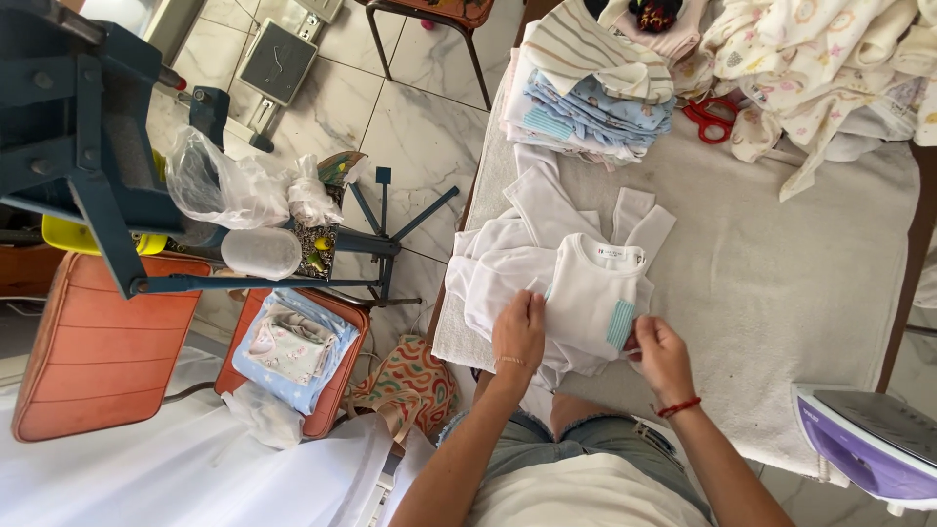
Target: Folding and stacking small baby garments on a work table
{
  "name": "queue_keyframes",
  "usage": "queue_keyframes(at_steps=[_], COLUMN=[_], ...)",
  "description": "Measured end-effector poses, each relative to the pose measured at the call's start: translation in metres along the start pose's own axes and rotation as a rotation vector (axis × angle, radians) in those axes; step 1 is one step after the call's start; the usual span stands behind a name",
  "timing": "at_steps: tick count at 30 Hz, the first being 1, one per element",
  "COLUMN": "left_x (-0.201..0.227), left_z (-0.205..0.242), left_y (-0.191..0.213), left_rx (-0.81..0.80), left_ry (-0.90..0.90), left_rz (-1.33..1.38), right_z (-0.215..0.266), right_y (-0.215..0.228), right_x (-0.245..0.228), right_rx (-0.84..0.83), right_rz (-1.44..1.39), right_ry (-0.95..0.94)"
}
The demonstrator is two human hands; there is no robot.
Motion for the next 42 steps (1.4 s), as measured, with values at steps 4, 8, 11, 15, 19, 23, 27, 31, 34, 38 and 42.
queue_keyframes(at_steps=[4,8,11,15,19,23,27,31,34,38,42], left_x=[-0.009,-0.040,-0.034,-0.006,0.009,0.011,0.025,0.023,0.006,-0.002,-0.013], left_z=[-0.039,-0.088,-0.086,-0.059,-0.040,-0.035,-0.027,-0.004,-0.025,-0.051,-0.040], left_y=[-0.018,-0.054,-0.058,-0.045,-0.029,-0.027,-0.035,-0.057,-0.071,-0.064,-0.003], left_rx=[-0.038,-0.171,-0.181,-0.102,0.082,0.178,0.444,0.241,0.110,-0.365,-0.078], left_ry=[-0.005,0.102,0.087,0.047,-0.015,-0.127,-0.847,-0.944,-0.886,-0.672,-0.571], left_rz=[-0.108,-0.164,-0.128,-0.058,0.038,-0.006,-0.397,-0.566,-0.600,-0.291,0.158], right_z=[-0.024,-0.056,-0.040,-0.034,-0.049,-0.042,-0.016,0.004,-0.025,-0.029,-0.004], right_y=[0.012,0.000,-0.001,-0.007,-0.006,-0.002,0.011,-0.022,-0.033,-0.017,0.028], right_x=[-0.006,-0.006,-0.035,-0.034,-0.004,-0.006,-0.055,-0.067,-0.040,-0.050,-0.056], right_rx=[0.109,0.022,-0.019,0.023,0.163,0.236,0.527,0.361,0.227,0.050,0.176], right_rz=[-0.040,-0.154,-0.115,-0.131,-0.166,-0.071,0.176,0.607,0.736,0.457,0.248], right_ry=[0.027,-0.085,-0.089,-0.042,0.010,0.056,0.567,1.070,0.997,0.956,0.857])
Point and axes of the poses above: each hand's wrist, its own z-axis away from the middle knuckle, its own y-axis out of the back of the hand, x = y × z, the point moved 4 cm from there along -z, towards the middle knuckle, and after that the axes turned 7 degrees about z, right-handed, at the moved point
